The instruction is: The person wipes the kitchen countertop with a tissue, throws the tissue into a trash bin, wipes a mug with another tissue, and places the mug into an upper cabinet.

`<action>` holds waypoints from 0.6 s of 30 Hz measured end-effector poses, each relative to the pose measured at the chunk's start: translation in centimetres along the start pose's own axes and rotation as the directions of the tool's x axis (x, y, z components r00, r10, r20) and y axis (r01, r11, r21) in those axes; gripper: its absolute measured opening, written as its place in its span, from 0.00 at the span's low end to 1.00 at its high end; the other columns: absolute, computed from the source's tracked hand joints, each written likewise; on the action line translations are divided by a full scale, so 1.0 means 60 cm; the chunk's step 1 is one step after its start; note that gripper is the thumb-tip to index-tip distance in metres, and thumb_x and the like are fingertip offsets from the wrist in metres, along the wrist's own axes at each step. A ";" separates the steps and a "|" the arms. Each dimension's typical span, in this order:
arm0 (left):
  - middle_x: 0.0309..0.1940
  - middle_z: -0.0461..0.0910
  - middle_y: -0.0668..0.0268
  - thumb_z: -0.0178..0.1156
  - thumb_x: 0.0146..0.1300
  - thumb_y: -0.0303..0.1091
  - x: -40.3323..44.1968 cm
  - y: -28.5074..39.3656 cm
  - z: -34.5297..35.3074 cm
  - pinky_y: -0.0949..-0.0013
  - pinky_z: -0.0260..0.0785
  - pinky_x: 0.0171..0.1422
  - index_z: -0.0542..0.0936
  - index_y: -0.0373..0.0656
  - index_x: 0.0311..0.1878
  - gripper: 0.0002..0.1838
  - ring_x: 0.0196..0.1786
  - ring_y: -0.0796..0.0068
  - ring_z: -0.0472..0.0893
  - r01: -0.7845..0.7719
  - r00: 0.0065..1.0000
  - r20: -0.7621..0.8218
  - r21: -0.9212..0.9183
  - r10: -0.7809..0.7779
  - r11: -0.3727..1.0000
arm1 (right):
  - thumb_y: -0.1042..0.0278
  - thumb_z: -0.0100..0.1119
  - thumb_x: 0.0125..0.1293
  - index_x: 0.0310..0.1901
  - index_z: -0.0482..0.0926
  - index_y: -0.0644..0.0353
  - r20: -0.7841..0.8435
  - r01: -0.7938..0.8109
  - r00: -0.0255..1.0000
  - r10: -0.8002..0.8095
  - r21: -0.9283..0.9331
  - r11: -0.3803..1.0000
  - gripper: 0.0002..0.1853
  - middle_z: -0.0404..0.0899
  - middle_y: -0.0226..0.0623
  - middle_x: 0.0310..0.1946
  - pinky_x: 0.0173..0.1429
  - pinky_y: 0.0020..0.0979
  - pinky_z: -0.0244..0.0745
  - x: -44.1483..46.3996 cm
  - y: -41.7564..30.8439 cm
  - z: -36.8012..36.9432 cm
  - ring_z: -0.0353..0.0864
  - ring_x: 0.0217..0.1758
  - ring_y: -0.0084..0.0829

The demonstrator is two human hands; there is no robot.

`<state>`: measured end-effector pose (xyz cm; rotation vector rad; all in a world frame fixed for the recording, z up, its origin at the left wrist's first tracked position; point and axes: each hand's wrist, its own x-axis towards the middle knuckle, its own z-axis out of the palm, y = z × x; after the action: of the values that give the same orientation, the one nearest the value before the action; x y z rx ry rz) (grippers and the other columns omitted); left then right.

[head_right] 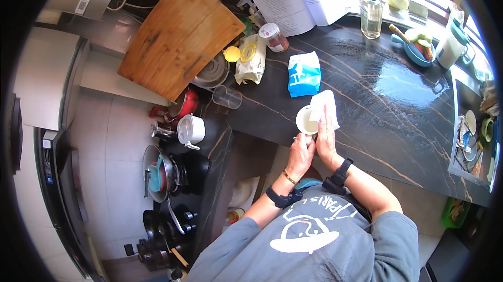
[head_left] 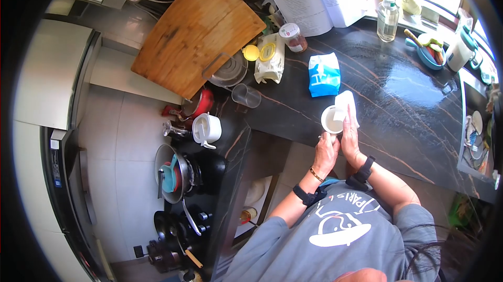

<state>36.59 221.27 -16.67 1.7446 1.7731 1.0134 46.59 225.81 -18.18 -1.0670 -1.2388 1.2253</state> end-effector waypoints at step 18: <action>0.33 0.74 0.47 0.51 0.65 0.36 0.009 0.037 -0.019 0.51 0.65 0.42 0.68 0.37 0.36 0.11 0.38 0.43 0.73 -0.012 0.999 -0.029 0.271 0.020 0.963 | 0.63 0.38 0.72 0.48 0.74 0.69 0.181 0.035 0.983 -0.044 0.052 0.998 0.18 0.78 0.40 0.44 0.57 0.30 0.65 0.074 0.043 -0.049 0.75 0.49 0.31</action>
<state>37.12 221.44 -14.19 1.9152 1.9984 0.8395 49.08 230.60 -20.55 -0.9068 -1.3555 1.3388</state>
